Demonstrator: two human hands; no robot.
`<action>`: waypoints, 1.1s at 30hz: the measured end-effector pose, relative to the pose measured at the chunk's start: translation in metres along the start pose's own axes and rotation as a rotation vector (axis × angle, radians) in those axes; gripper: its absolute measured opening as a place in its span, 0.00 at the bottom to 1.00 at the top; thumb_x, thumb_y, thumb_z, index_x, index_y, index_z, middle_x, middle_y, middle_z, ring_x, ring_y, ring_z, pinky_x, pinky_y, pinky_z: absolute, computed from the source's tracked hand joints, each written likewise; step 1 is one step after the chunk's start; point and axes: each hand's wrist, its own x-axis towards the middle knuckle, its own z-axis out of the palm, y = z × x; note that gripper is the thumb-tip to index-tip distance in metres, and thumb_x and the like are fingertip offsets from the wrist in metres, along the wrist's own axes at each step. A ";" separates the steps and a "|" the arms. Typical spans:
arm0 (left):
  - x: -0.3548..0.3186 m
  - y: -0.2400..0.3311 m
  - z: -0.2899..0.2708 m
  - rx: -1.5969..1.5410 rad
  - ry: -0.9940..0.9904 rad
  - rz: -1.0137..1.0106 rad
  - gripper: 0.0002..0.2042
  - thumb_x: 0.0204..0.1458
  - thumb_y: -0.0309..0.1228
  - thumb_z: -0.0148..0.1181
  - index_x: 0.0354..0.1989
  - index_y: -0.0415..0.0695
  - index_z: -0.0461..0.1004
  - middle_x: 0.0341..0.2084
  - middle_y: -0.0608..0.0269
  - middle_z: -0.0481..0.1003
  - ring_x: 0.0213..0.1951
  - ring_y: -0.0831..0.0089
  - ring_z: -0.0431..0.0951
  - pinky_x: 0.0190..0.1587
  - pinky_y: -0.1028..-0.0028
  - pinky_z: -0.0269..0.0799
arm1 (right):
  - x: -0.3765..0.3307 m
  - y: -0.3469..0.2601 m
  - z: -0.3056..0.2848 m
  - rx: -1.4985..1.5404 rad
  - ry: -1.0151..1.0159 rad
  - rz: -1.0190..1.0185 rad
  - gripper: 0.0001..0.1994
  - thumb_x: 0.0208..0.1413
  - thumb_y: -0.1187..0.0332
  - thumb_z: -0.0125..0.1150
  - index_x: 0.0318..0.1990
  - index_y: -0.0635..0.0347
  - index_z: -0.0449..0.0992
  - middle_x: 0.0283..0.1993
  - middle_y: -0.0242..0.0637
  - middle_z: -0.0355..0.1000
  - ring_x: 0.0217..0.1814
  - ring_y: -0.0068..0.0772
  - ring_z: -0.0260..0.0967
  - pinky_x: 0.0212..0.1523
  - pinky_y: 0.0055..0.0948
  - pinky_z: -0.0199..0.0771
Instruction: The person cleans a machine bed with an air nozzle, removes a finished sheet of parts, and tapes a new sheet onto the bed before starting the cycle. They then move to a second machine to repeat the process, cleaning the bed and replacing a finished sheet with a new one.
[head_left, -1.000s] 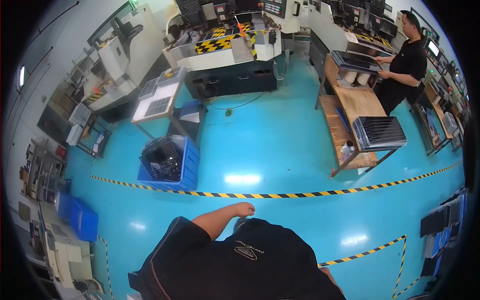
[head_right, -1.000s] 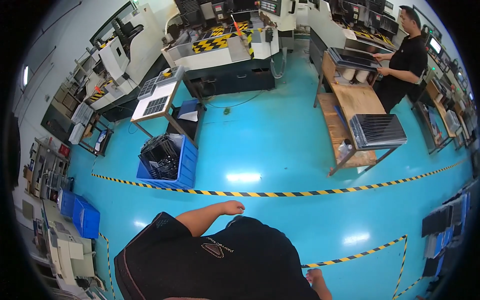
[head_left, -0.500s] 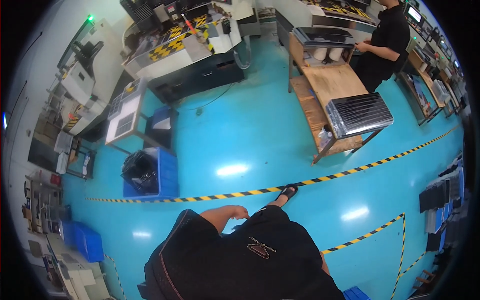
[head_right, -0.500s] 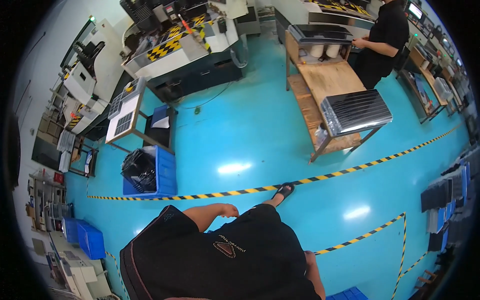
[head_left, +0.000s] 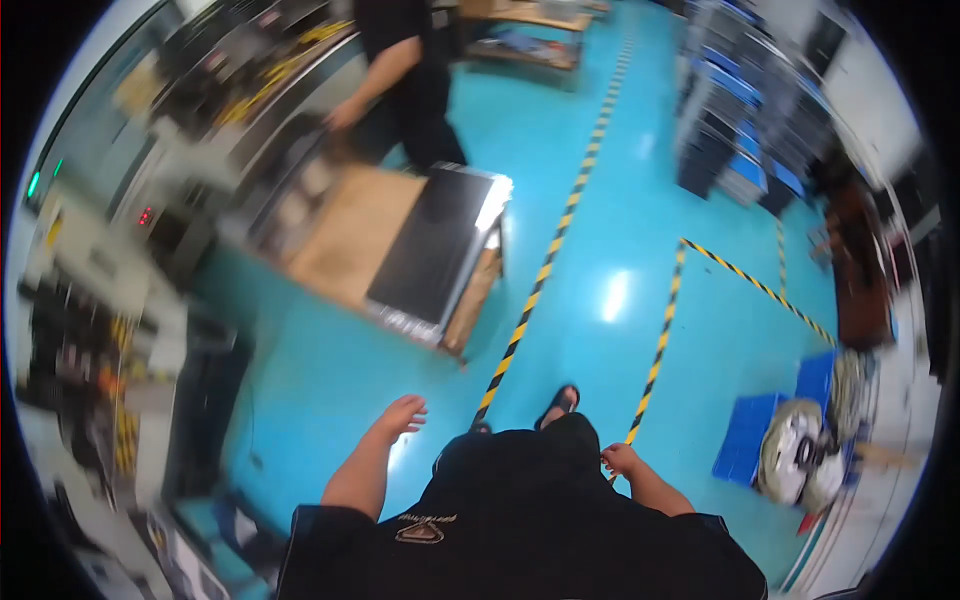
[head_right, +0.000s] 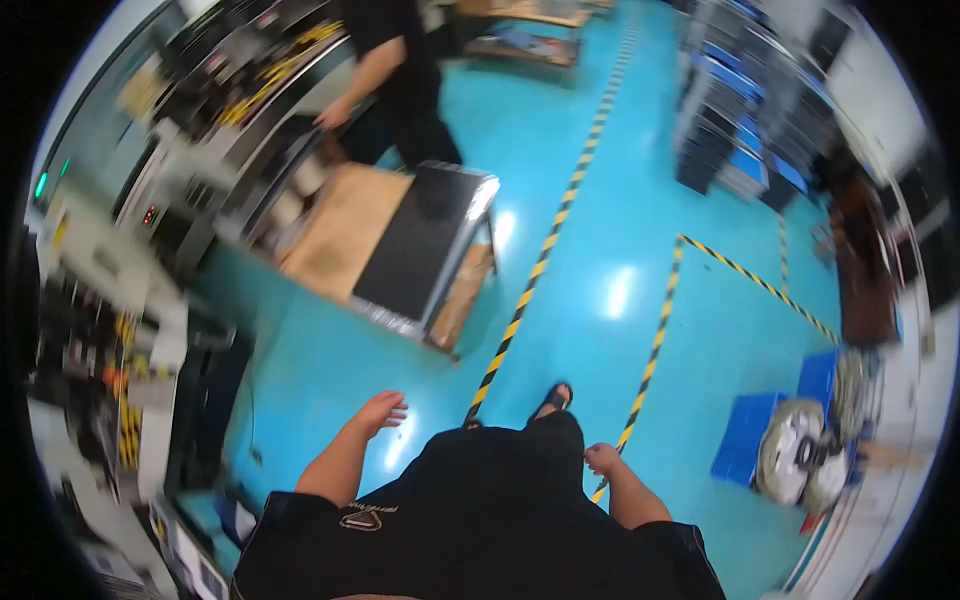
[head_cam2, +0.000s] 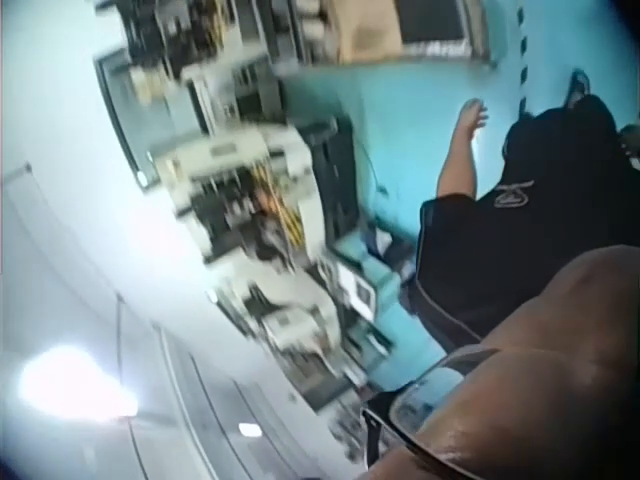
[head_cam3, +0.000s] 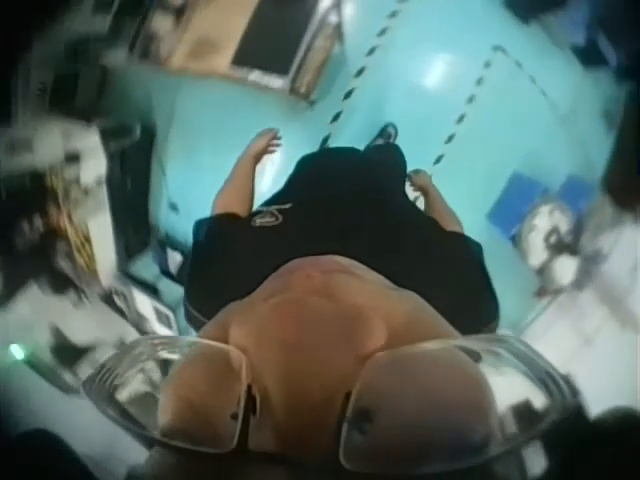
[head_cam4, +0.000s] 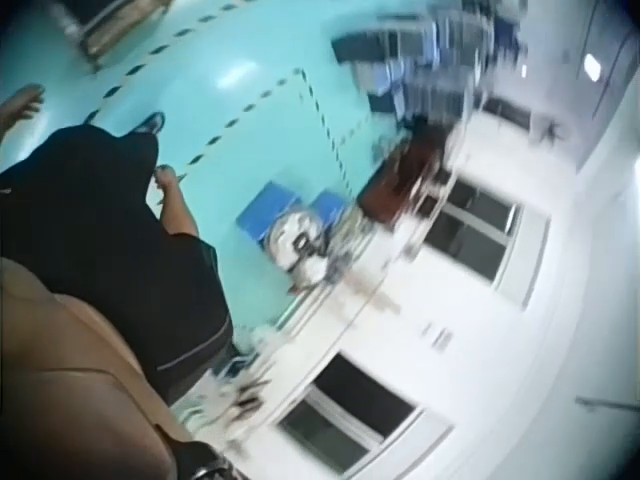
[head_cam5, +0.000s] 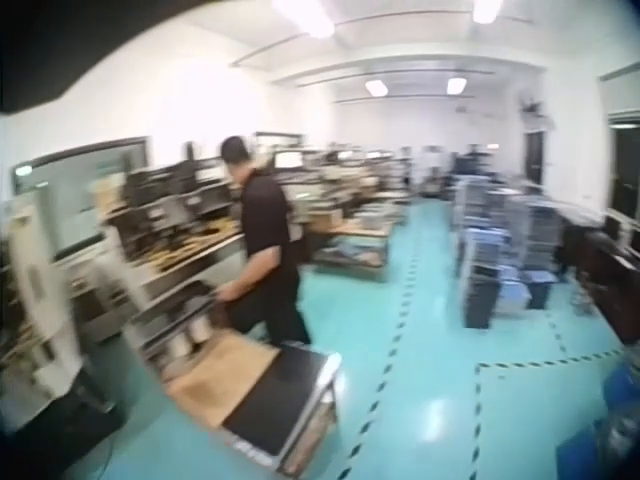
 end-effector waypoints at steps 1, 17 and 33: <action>0.017 0.029 0.002 0.067 -0.079 0.051 0.27 0.59 0.51 0.56 0.61 0.47 0.65 0.50 0.59 0.74 0.45 0.65 0.77 0.45 0.63 0.74 | 0.007 0.001 -0.003 -0.014 -0.032 0.054 0.10 0.58 0.63 0.56 0.38 0.60 0.79 0.29 0.32 0.74 0.28 0.28 0.72 0.26 0.33 0.76; 0.252 0.308 0.189 0.502 -0.436 -0.087 0.36 0.56 0.61 0.55 0.62 0.43 0.66 0.52 0.55 0.73 0.47 0.63 0.76 0.43 0.66 0.74 | 0.159 -0.097 -0.354 0.151 0.288 0.041 0.19 0.55 0.55 0.56 0.29 0.66 0.79 0.27 0.44 0.77 0.28 0.39 0.77 0.28 0.38 0.77; 0.487 0.634 0.254 0.596 -0.413 -0.192 0.41 0.52 0.68 0.52 0.65 0.47 0.64 0.57 0.53 0.71 0.53 0.57 0.73 0.50 0.57 0.70 | 0.269 -0.313 -0.592 0.206 0.232 0.137 0.19 0.59 0.52 0.58 0.41 0.63 0.78 0.34 0.39 0.78 0.30 0.33 0.75 0.31 0.39 0.80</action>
